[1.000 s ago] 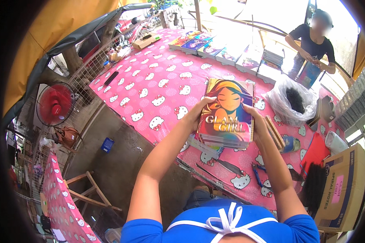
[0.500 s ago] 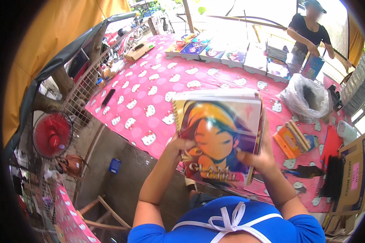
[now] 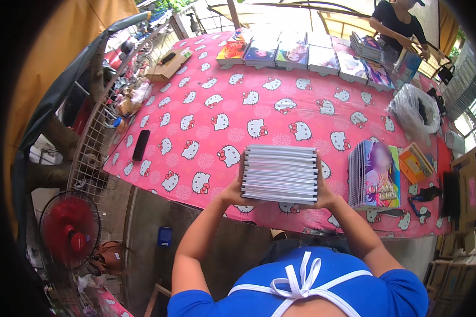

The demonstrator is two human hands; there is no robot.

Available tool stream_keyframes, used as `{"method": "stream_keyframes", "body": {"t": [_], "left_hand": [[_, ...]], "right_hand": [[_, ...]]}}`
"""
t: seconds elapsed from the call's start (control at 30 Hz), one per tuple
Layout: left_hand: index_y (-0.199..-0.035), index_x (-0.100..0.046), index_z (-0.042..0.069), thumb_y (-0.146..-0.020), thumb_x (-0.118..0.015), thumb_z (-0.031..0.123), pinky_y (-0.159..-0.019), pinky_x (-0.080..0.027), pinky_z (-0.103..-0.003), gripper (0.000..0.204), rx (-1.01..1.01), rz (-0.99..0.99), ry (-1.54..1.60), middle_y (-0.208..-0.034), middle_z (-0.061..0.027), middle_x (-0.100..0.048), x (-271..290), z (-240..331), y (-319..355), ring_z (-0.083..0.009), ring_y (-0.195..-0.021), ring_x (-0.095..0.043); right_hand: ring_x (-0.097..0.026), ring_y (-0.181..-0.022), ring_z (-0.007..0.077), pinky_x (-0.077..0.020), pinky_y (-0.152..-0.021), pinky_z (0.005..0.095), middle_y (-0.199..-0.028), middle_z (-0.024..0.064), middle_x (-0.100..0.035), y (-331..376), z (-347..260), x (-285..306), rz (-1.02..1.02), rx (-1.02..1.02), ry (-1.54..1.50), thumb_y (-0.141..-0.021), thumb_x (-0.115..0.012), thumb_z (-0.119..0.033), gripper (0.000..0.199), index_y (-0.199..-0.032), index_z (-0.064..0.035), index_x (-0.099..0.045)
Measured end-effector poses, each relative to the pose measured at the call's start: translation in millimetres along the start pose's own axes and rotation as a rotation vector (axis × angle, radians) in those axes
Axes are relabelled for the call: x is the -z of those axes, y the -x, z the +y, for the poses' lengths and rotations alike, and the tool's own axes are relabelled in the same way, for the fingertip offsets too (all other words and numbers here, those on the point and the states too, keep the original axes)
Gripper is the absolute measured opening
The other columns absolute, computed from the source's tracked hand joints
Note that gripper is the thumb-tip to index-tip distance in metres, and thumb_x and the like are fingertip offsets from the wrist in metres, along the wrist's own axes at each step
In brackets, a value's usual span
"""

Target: The person uses a blue tool to trim plastic spiral bindings on a stack of notebooks and then places the finished notebooks into a cardboard box.

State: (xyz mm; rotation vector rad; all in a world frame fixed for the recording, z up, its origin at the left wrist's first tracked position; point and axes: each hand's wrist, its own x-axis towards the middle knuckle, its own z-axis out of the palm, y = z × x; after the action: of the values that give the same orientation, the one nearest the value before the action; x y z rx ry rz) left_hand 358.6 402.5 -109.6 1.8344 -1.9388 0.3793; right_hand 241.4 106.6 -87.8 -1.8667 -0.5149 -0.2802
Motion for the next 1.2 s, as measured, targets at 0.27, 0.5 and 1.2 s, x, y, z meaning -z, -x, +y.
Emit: {"method": "stream_keyframes", "body": {"t": [0.27,0.5,1.2], "left_hand": [[-0.137,0.032,0.005,-0.055,-0.089,0.024,-0.108,-0.028,-0.038,0.147,0.635,-0.082,1.077,-0.148,-0.0194,-0.021,-62.6,-27.5,39.6,-0.0272,-0.131,-0.032],[-0.143,0.017,0.006,-0.059,-0.086,0.02,-0.112,-0.017,-0.041,0.134,0.614,-0.112,0.92,-0.149,-0.018,-0.013,-103.1,-47.1,69.8,-0.029,-0.138,-0.017],[-0.115,-0.058,0.007,-0.078,-0.068,0.027,-0.077,-0.055,-0.039,0.042,1.467,0.495,1.4,-0.104,-0.0121,-0.065,120.3,-534.0,9.1,-0.0233,-0.087,-0.066]], "right_hand": [[-0.024,-0.132,0.0437,-0.017,-0.11,0.0518,-0.143,0.0287,-0.02,33.4,74.4,-1.3,-0.231,0.012,0.229,-0.046,-0.089,-0.047,0.153,-0.14,-0.0018,0.023],[-0.036,-0.127,0.0387,-0.0223,-0.108,0.0487,-0.131,0.017,-0.048,15.8,79.0,-26.7,-0.253,-0.109,0.252,-0.06,-0.081,-0.034,0.079,-0.126,-0.0042,-0.053],[-0.067,-0.076,0.0272,-0.0574,-0.063,0.0433,-0.096,0.0174,-0.061,-521.8,257.0,-74.2,0.29,-0.828,-1.135,-0.07,-0.078,-0.019,0.057,-0.113,0.0048,-0.049]]}}
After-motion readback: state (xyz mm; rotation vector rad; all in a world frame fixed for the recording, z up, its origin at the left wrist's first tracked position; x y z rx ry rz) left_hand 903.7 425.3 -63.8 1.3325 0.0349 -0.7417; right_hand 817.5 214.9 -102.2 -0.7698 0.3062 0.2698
